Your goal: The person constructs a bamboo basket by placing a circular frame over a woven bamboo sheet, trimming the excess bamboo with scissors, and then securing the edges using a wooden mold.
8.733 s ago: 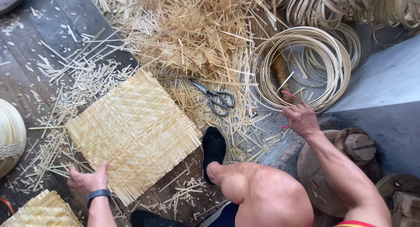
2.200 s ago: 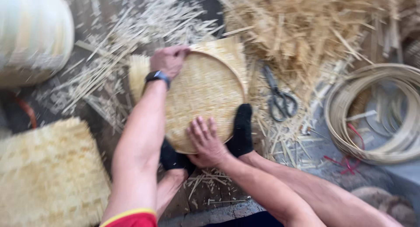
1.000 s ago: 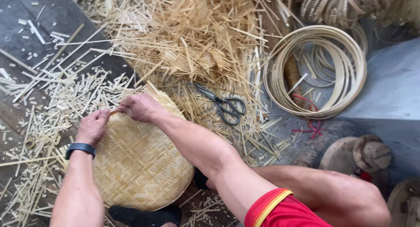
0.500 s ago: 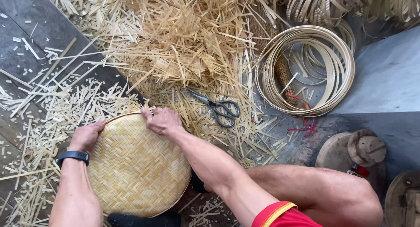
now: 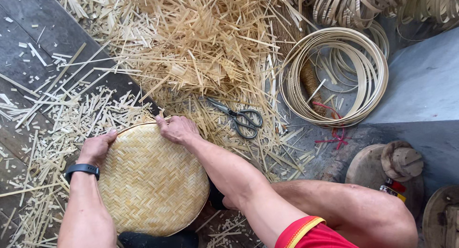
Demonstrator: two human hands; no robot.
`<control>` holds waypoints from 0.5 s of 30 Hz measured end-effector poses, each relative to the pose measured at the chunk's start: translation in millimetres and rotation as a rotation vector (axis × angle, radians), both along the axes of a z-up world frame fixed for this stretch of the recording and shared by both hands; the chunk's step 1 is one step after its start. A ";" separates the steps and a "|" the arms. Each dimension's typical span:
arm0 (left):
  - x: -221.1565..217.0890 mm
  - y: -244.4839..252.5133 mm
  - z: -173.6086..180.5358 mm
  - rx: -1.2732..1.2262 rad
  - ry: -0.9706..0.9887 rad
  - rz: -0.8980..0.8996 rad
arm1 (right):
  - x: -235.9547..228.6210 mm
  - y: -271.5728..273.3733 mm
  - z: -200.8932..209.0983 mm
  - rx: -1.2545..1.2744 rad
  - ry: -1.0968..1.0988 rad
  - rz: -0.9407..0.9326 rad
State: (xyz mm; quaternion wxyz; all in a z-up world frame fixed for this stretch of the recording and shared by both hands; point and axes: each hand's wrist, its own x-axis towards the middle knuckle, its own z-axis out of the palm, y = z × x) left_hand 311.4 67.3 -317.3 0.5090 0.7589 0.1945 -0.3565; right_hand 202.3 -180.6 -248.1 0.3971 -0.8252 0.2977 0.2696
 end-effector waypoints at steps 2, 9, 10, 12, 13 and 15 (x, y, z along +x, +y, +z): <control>0.7 1.2 -0.7 0.010 -0.017 -0.021 | 2.0 0.2 2.8 0.025 0.033 0.001; -3.6 9.3 -0.3 0.166 -0.125 -0.268 | -1.4 7.1 -2.5 -0.117 -0.017 0.126; -2.8 11.5 -1.4 0.166 -0.110 -0.262 | -1.6 13.6 -3.1 -0.201 -0.187 0.131; -3.9 18.7 -7.8 0.166 -0.074 -0.247 | 1.4 32.6 -6.3 -0.375 -0.518 0.135; -3.3 21.5 -13.5 0.128 -0.126 -0.249 | 14.1 48.3 -8.8 -0.261 -0.583 0.225; -4.9 27.9 -26.0 0.057 -0.230 -0.243 | 45.2 89.5 -13.8 -0.004 -0.618 0.386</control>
